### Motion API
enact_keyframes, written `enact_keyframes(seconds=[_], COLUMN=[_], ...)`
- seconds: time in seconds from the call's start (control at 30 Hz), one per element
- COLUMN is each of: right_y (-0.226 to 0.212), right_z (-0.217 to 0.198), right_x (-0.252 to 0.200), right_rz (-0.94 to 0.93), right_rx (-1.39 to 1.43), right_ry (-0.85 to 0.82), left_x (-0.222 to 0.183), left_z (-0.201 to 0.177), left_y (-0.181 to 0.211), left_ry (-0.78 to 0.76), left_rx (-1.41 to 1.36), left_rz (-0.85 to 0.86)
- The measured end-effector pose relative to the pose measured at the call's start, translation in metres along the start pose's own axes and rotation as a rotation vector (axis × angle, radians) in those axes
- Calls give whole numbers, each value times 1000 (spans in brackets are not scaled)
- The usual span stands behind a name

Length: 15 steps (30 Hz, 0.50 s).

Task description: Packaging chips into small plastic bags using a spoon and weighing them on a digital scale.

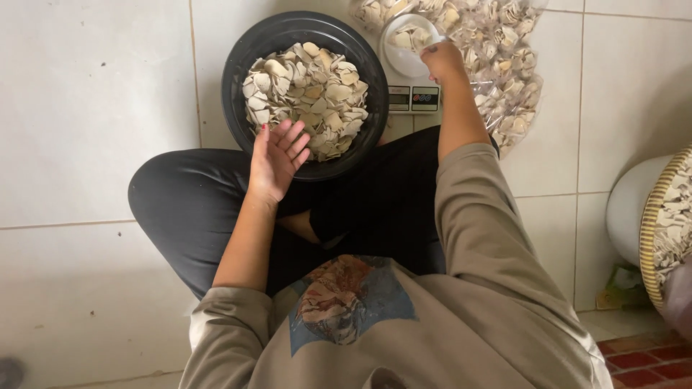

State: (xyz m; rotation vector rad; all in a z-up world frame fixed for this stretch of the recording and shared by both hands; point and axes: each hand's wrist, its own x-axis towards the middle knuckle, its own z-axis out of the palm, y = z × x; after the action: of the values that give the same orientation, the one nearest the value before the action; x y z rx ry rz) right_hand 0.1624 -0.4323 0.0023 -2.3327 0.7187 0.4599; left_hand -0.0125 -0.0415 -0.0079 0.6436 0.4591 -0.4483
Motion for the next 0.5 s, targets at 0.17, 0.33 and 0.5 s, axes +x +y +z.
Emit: enact_keyframes(seconds=[0.17, 0.33, 0.5], right_y=[8, 23, 29], right_z=[1, 3, -5], right_x=[-7, -5, -3], right_rz=[54, -7, -89], right_rx=[-36, -105, -13], right_ry=[-19, 8, 151], left_x=[1, -1, 6], left_z=[-4, -13, -13], left_y=[-6, -7, -6], left_ry=[-5, 20, 32], left_rx=[26, 29, 9], left_rz=[3, 25, 6])
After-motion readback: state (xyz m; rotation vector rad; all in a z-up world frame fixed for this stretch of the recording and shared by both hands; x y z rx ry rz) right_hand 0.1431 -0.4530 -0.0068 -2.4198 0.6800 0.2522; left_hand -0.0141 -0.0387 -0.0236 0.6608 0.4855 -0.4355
